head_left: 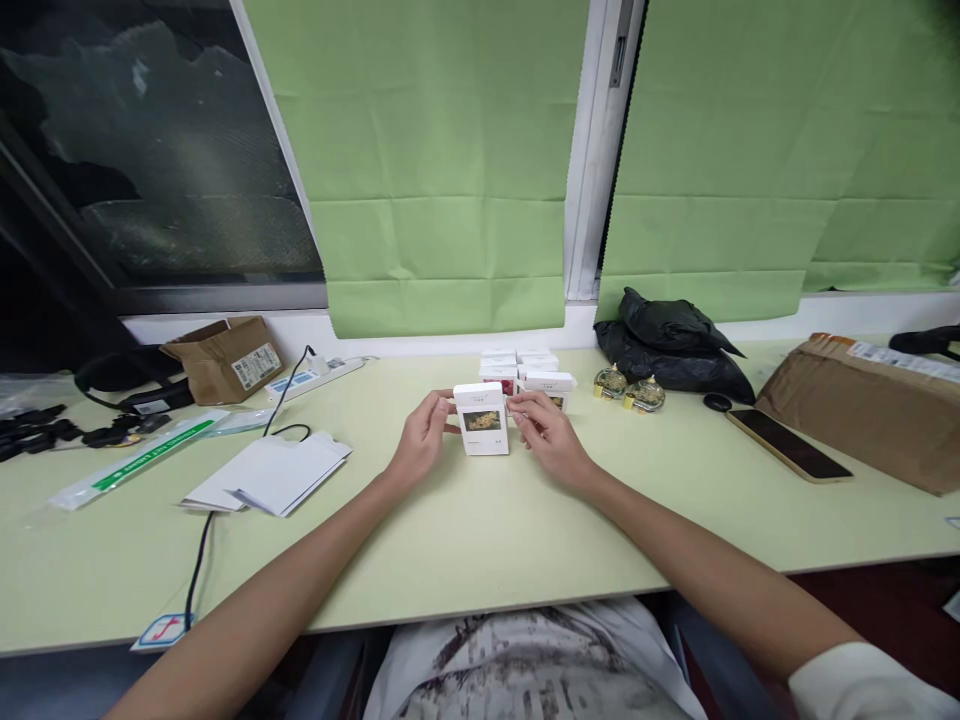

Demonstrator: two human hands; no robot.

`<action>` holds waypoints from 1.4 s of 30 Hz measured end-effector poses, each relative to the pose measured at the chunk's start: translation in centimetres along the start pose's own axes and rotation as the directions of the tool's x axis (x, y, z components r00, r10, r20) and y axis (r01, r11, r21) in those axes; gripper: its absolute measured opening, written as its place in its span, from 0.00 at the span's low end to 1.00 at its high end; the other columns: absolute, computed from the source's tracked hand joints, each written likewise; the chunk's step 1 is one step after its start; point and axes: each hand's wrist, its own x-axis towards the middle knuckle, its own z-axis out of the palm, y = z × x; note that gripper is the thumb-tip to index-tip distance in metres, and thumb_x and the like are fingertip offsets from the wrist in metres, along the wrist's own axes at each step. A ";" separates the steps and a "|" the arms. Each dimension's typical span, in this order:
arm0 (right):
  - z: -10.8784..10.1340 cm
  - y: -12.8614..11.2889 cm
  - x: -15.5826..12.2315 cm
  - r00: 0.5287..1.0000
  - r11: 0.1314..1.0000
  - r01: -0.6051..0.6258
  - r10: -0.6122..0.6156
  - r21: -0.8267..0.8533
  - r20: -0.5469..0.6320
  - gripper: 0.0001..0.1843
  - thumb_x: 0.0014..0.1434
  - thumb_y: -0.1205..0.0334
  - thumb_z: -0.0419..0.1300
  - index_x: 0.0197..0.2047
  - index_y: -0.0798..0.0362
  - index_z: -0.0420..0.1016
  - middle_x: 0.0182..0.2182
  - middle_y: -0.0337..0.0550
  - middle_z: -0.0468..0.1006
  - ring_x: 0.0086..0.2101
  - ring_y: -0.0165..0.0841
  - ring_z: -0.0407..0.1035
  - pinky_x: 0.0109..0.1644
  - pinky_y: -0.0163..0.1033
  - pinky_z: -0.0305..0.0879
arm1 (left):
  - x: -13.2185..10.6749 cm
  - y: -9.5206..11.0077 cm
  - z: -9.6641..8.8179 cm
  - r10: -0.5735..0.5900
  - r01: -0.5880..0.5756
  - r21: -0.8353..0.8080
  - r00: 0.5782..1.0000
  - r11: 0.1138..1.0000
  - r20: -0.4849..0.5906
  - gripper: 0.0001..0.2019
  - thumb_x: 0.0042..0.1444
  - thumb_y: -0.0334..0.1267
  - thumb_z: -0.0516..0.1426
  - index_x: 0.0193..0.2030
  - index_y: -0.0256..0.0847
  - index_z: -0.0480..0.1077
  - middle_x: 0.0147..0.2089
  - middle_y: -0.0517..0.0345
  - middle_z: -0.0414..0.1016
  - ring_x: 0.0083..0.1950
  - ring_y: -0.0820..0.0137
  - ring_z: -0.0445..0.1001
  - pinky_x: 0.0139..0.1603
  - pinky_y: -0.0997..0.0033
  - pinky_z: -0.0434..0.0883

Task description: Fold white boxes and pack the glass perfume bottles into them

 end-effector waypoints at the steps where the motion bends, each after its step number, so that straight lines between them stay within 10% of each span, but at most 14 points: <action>1: 0.0 0.0 0.0 1.000 1.000 0.004 -0.004 0.003 -0.005 0.19 0.74 0.49 0.54 0.56 0.46 0.81 0.58 0.52 0.73 0.42 0.38 0.74 0.39 0.44 0.78 | 0.0 0.1 0.0 -0.020 0.020 -0.031 1.000 0.999 -0.015 0.20 0.74 0.55 0.48 0.44 0.41 0.68 0.53 0.49 0.78 0.53 0.61 0.79 0.44 0.57 0.84; 8: 0.0 0.1 0.2 0.999 1.000 -0.019 0.020 0.021 -0.030 0.19 0.73 0.46 0.55 0.53 0.46 0.83 0.56 0.52 0.75 0.42 0.40 0.73 0.35 0.44 0.76 | 0.2 0.1 0.0 -0.050 0.046 -0.108 0.998 0.993 -0.033 0.21 0.66 0.55 0.61 0.34 0.40 0.63 0.48 0.51 0.77 0.51 0.62 0.79 0.42 0.57 0.86; 17: -0.1 0.2 0.3 0.994 0.994 -0.083 0.087 0.066 -0.065 0.22 0.72 0.40 0.55 0.42 0.48 0.80 0.44 0.46 0.75 0.28 0.32 0.68 0.29 0.41 0.70 | -0.1 0.2 -0.4 0.062 -0.064 0.177 0.998 0.982 0.019 0.17 0.65 0.54 0.62 0.53 0.45 0.71 0.54 0.51 0.78 0.51 0.62 0.80 0.44 0.62 0.83; 26: 0.2 0.5 0.5 0.993 0.993 -0.017 0.003 -0.120 -0.117 0.16 0.70 0.45 0.61 0.42 0.49 0.79 0.40 0.43 0.75 0.30 0.33 0.67 0.35 0.42 0.68 | -0.1 -0.6 -0.1 0.050 -0.065 0.254 0.997 0.965 0.063 0.17 0.70 0.54 0.56 0.52 0.44 0.74 0.57 0.49 0.80 0.45 0.62 0.83 0.45 0.60 0.82; 34: 0.3 0.3 0.2 0.986 0.962 0.052 -0.092 -0.267 -0.141 0.17 0.73 0.46 0.57 0.43 0.48 0.79 0.39 0.45 0.77 0.34 0.37 0.70 0.40 0.44 0.67 | -0.3 -0.4 0.3 0.024 -0.048 0.275 0.996 0.960 0.089 0.18 0.71 0.53 0.55 0.59 0.46 0.69 0.61 0.47 0.76 0.51 0.59 0.81 0.45 0.60 0.80; 42: 0.0 -0.1 0.1 0.990 0.968 -0.006 -0.030 -0.250 -0.140 0.13 0.73 0.49 0.57 0.49 0.47 0.76 0.47 0.44 0.78 0.28 0.32 0.67 0.39 0.43 0.67 | -0.6 -1.5 0.7 -0.019 -0.012 0.152 0.979 0.988 0.204 0.41 0.66 0.48 0.63 0.78 0.50 0.45 0.57 0.45 0.75 0.55 0.58 0.80 0.55 0.52 0.80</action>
